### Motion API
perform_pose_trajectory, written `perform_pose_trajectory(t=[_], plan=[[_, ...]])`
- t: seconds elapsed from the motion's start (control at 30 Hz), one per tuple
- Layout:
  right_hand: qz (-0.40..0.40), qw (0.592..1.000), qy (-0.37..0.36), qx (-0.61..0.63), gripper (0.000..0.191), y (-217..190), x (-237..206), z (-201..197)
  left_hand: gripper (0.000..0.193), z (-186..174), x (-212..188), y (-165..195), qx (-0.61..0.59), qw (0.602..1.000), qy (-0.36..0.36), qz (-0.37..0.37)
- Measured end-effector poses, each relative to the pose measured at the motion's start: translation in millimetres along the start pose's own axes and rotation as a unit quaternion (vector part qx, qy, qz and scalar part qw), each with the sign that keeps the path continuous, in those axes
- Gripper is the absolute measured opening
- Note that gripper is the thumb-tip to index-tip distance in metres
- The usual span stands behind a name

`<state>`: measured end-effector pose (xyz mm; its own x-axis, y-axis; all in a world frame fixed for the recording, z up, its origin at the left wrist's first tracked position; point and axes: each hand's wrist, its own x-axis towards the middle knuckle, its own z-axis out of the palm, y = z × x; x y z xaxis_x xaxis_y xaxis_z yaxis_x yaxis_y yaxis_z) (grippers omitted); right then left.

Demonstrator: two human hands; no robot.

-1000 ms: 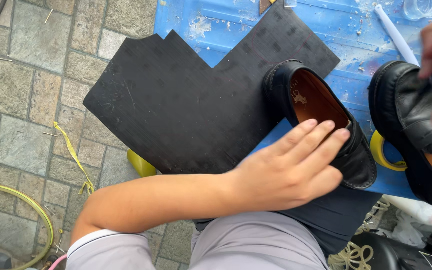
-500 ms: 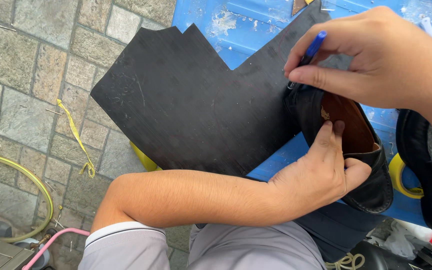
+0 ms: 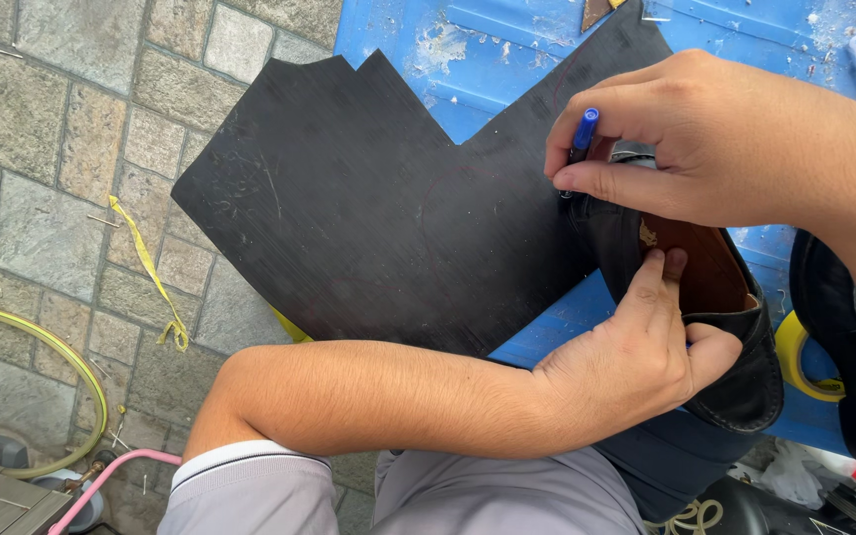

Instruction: The person places a black loafer on a sheet of black material and uses a blue pen to trace the outline of the shoe's sole. They repeat this process for the second shoe, adjusting the material and shoe positions as needed.

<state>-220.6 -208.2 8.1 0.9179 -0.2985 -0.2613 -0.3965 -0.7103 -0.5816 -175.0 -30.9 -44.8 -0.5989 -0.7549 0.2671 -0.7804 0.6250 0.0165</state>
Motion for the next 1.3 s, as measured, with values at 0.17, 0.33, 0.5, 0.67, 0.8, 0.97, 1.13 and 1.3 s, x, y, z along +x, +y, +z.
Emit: perform_pose_trajectory(t=[0.17,0.33,0.5,0.67,0.8,0.97,1.13,1.3], plan=[[0.004,1.0,-0.008,-0.005,0.018,-2.0,0.8,0.5,0.028,0.4,0.3,0.5,0.0,1.0,-0.007,0.005],[0.049,0.997,-0.052,-0.033,0.021,-4.5,4.9,1.8,0.026,1.0,-0.5,2.1,0.004,1.0,-0.004,-0.006],[0.016,0.999,-0.032,-0.026,0.02,-2.7,6.6,1.9,0.026,1.7,-0.8,2.4,-0.008,1.0,-0.004,-0.006],[-0.019,1.0,0.006,-0.008,0.016,3.0,3.1,-0.1,0.025,1.7,-0.8,3.0,-0.005,1.0,-0.002,-0.011],[0.011,1.0,-0.002,-0.01,0.015,7.9,-0.5,-0.4,0.026,3.0,-0.5,3.0,-0.006,1.0,0.002,-0.007],[-0.019,0.999,0.026,-0.006,0.016,17.8,-7.9,-0.4,0.025,4.5,-1.1,4.9,-0.011,1.0,0.001,-0.01],[-0.041,0.997,0.058,-0.004,0.018,28.7,-18.9,-1.8,0.025,3.0,-2.7,8.0,-0.014,0.999,0.011,-0.031],[-0.003,0.998,0.068,0.018,0.021,33.5,-28.3,-4.2,0.023,1.1,-3.5,5.6,-0.018,0.999,0.012,-0.035]])
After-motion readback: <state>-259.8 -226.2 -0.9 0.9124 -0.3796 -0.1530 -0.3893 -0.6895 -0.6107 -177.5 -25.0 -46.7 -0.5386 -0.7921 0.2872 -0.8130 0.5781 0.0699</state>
